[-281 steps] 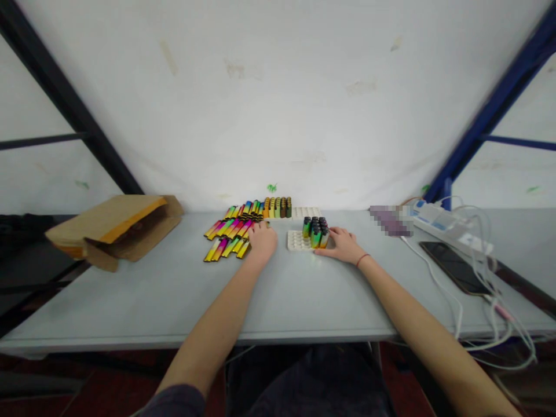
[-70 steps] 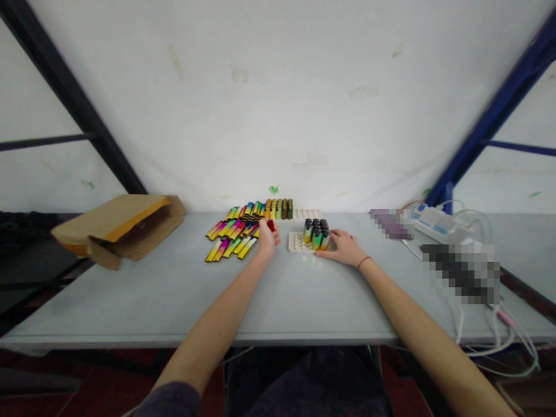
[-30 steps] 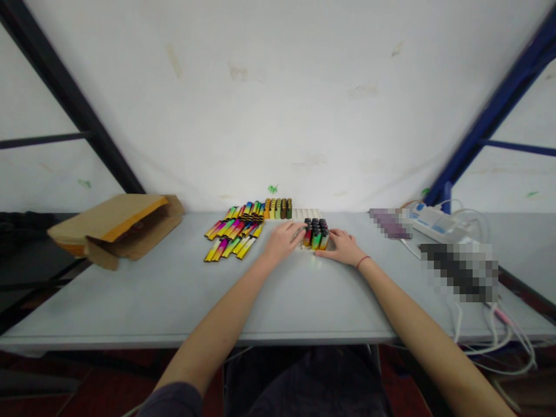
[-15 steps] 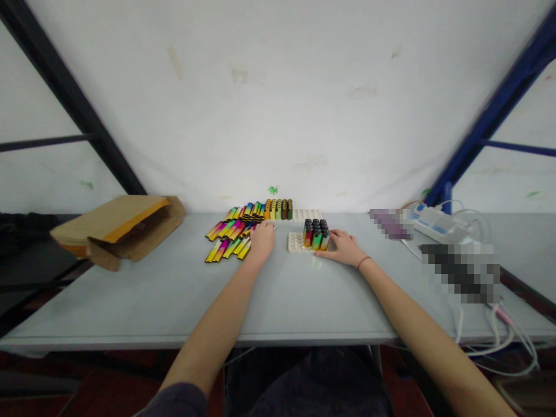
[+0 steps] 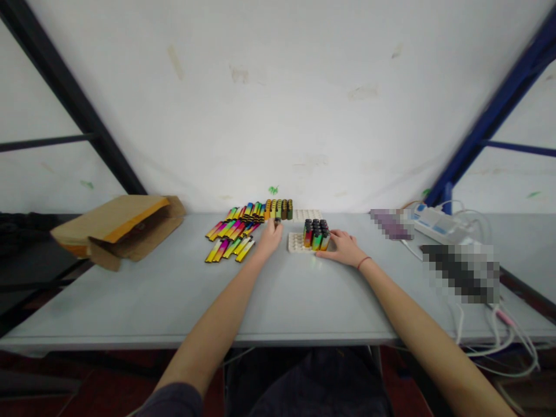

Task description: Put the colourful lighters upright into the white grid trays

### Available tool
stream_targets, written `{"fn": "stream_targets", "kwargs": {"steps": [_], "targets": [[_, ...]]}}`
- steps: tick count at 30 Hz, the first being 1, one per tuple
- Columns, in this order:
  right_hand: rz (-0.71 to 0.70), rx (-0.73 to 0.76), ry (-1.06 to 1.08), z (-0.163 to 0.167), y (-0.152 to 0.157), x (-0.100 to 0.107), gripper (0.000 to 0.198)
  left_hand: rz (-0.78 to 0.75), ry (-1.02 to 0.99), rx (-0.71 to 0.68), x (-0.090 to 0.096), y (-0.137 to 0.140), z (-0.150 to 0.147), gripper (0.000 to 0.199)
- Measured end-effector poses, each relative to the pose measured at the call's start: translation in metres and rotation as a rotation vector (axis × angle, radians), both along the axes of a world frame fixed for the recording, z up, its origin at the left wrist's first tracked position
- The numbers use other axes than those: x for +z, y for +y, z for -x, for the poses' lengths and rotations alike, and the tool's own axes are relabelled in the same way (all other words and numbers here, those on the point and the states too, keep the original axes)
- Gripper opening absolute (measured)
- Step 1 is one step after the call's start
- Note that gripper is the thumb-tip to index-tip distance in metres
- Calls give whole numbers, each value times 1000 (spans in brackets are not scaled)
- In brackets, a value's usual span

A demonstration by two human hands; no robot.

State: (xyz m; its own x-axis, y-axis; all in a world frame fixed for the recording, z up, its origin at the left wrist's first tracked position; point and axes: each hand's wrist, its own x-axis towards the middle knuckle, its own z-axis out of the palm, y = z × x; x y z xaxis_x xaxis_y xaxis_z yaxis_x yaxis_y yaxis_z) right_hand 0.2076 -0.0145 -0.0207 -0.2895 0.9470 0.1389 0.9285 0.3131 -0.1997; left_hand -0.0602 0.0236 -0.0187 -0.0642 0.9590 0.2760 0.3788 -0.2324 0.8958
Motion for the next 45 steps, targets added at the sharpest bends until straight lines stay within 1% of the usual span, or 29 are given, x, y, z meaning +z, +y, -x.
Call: {"fn": "stream_targets", "kwargs": {"steps": [2,6,11,13,15,17,25,31,35,38,42,45], "targets": [[-2,3,1,0,0,0,74,63,-184,-54,1,-2,-7,16],[-1,-2,2,0,1,-1,75,172,-451,-153,8,-15,-22,32],[8,-1,5,-1,1,-1,76,277,-735,-188,19,-21,-26,39],[6,0,7,-1,1,-2,75,323,-800,-185,21,-20,-24,49],[-2,-2,5,-1,1,-2,74,346,-822,-176,23,-19,-23,57],[-7,-3,-2,-1,1,-2,73,354,-835,-171,24,-19,-22,59],[-11,-4,-5,-2,2,-4,74,390,-845,-123,26,-26,-27,53],[-2,-4,-3,-1,1,-2,73,358,-841,-57,24,-26,-29,49],[12,1,5,0,-1,1,74,320,-844,-58,23,-26,-27,52],[12,-3,9,0,-1,1,76,330,-859,-69,24,-26,-26,55],[7,-8,2,0,0,0,77,360,-869,-88,27,-27,-26,50],[5,-1,-3,0,1,-1,77,368,-890,-70,28,-28,-28,46]]}}
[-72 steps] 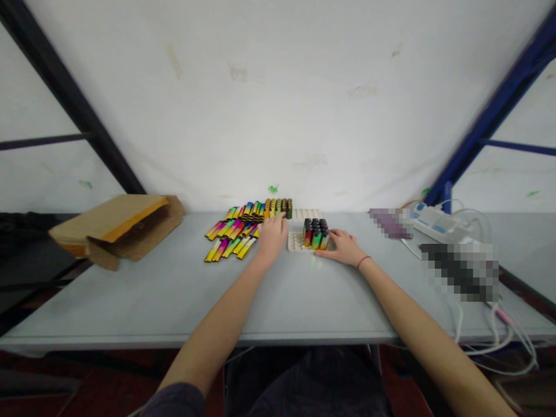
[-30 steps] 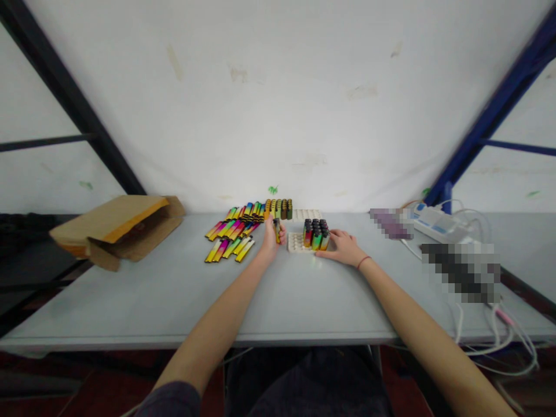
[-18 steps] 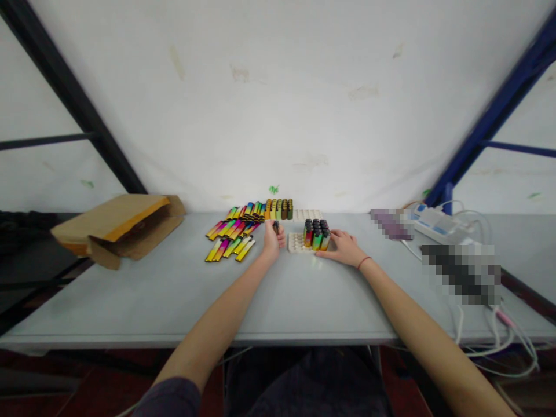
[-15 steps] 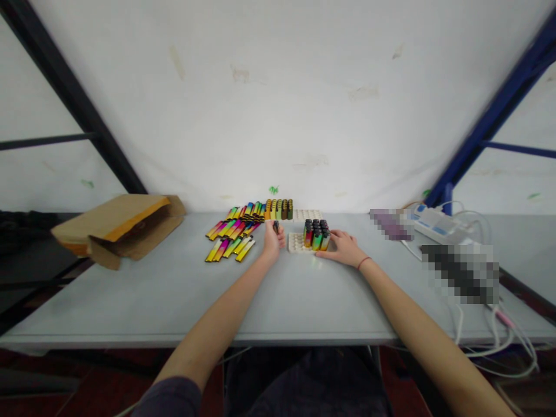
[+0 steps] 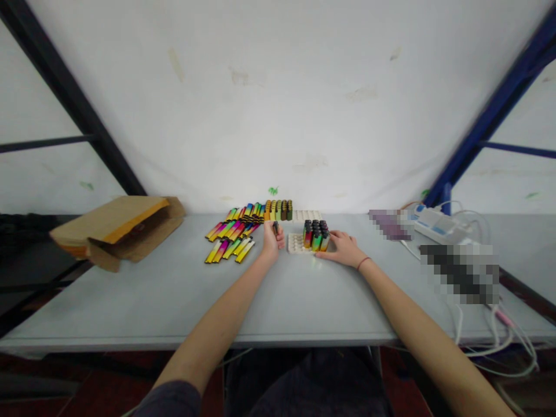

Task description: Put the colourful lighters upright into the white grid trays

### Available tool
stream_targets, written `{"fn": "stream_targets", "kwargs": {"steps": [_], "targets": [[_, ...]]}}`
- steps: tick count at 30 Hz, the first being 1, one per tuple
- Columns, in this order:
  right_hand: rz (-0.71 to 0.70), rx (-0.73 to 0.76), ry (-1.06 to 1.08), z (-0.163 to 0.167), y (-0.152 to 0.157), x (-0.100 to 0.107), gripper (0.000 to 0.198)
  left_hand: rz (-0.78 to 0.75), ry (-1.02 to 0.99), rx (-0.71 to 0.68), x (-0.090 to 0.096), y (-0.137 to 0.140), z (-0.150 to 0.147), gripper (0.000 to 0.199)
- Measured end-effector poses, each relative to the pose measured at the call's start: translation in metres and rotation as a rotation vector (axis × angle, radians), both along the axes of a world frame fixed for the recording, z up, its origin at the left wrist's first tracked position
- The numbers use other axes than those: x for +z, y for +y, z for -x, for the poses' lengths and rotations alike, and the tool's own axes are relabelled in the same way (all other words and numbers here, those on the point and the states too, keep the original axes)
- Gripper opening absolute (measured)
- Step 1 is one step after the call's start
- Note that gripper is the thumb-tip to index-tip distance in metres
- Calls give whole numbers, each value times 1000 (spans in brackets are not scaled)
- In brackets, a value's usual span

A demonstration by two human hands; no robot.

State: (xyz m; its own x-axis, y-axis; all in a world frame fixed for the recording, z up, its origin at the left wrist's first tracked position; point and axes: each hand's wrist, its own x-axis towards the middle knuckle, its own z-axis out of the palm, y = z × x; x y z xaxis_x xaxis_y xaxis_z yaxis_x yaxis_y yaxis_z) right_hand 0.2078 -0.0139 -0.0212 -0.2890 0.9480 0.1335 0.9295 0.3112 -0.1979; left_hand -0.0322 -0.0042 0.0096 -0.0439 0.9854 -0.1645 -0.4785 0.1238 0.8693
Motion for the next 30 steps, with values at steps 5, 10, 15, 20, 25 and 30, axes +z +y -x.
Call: {"fn": "stream_targets", "kwargs": {"steps": [5,10,15,20,25,30], "targets": [[3,-7,0,0,0,0,77,-9,23,39,-3,1,-3,43],[-11,1,5,0,0,-1,76,-90,123,59,-8,5,-2,36],[-8,-2,4,0,0,0,77,-560,690,61,-6,1,9,16],[-2,-9,10,1,-1,1,76,-988,1027,9,8,-6,14,19],[-5,-11,8,2,-1,1,77,-1028,1098,-210,8,-9,13,25],[-11,-8,8,2,-1,1,77,-992,1101,-237,-2,-6,9,21]]}}
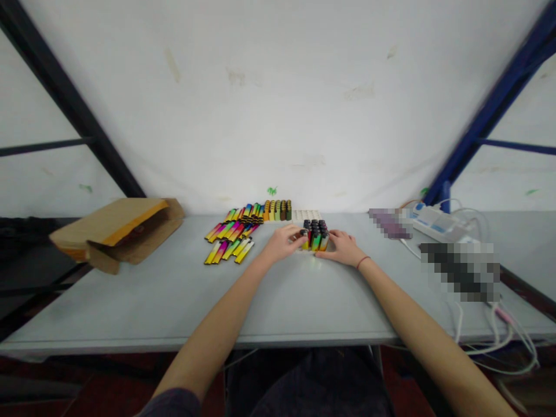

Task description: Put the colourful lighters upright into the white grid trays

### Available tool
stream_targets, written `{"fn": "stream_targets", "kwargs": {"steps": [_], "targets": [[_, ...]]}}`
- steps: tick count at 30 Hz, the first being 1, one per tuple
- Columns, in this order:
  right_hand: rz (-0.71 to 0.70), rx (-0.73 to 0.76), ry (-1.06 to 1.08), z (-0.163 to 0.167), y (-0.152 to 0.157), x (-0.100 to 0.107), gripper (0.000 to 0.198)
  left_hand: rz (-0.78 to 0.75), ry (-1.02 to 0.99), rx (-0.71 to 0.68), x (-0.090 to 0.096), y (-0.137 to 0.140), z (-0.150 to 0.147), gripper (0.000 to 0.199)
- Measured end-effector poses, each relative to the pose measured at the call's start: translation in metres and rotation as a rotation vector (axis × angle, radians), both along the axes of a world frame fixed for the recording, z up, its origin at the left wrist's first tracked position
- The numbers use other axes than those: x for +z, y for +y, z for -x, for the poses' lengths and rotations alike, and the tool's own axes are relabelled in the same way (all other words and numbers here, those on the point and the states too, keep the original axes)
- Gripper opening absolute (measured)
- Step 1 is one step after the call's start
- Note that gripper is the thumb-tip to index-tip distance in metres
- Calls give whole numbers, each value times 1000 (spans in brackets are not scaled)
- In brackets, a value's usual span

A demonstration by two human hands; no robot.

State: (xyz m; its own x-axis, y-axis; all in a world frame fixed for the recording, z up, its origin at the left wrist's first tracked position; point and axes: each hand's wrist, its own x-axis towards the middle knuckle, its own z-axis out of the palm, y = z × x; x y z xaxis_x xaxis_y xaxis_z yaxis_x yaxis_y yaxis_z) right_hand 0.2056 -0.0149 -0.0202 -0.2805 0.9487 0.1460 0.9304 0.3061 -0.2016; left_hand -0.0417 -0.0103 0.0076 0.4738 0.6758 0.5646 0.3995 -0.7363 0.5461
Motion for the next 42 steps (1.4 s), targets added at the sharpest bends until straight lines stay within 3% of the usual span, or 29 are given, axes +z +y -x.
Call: {"fn": "stream_targets", "kwargs": {"steps": [9,17,20,25,28,34,42], "targets": [[-4,-1,2,0,0,-1,75,153,-65,16,-12,1,-8,27],[13,-5,1,0,-1,1,77,22,78,64,-5,-3,-6,25],[9,3,6,0,-1,0,78,-43,184,259,4,-3,2,27],[7,11,0,-1,1,-1,76,1,430,852,14,3,34,33],[8,9,-4,-1,1,-1,76,113,537,996,12,7,53,32],[13,9,-15,0,0,0,73,207,655,990,4,15,61,34],[8,5,3,0,1,-1,73,168,690,797,2,16,44,41]]}}
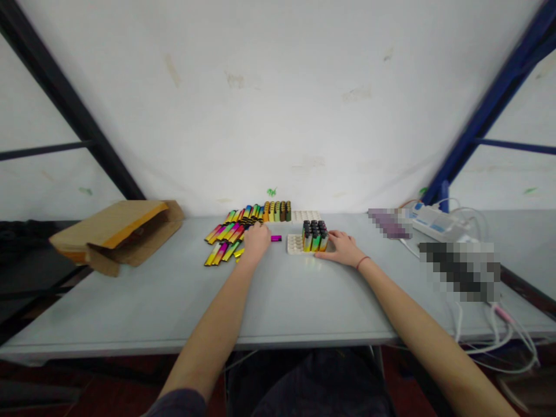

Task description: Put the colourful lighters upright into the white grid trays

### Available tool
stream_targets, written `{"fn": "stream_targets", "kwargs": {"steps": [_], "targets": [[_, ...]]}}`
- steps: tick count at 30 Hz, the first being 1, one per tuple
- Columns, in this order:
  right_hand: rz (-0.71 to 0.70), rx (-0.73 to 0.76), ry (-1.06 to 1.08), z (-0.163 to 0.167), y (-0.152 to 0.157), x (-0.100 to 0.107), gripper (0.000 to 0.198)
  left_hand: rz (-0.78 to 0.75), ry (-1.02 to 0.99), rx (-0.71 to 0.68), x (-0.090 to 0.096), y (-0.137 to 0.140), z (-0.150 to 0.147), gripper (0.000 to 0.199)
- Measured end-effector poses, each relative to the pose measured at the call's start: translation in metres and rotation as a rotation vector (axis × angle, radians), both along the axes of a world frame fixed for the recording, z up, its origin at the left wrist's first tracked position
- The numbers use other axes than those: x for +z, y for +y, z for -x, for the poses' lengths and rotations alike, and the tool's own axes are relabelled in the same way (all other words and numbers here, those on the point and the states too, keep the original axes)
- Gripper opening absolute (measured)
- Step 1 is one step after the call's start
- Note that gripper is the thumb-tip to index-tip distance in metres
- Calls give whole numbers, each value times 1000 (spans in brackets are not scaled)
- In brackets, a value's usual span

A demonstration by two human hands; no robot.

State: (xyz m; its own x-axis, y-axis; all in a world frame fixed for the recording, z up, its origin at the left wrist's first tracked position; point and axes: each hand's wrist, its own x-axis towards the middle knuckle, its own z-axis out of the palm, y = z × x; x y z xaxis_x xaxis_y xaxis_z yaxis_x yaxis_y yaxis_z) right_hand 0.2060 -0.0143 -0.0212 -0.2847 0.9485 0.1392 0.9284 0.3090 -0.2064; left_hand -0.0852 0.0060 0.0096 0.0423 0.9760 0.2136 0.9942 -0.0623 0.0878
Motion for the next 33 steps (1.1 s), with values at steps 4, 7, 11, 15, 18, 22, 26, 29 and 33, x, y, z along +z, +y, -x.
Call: {"fn": "stream_targets", "kwargs": {"steps": [4,7,11,15,18,22,26,29,33], "targets": [[9,-1,-5,0,0,1,74,32,-51,-82,-2,0,-1,44],[12,0,-6,-1,0,1,76,55,-147,-222,-2,3,3,33],[12,0,-3,-1,0,1,75,113,-265,-348,-2,4,9,16],[11,6,-1,0,-1,2,74,45,-404,-280,-3,6,7,10],[13,4,-4,0,-1,2,75,-4,-742,-208,-3,8,-3,12],[6,4,-6,-1,0,1,75,185,-1375,-100,2,4,-22,20],[5,0,-4,0,0,1,76,383,-1771,-60,10,-6,-39,26],[10,-3,-7,0,0,1,76,440,-1892,-48,13,-12,-44,34],[13,1,-13,0,0,2,76,483,-1922,-100,14,-13,-46,35]]}}
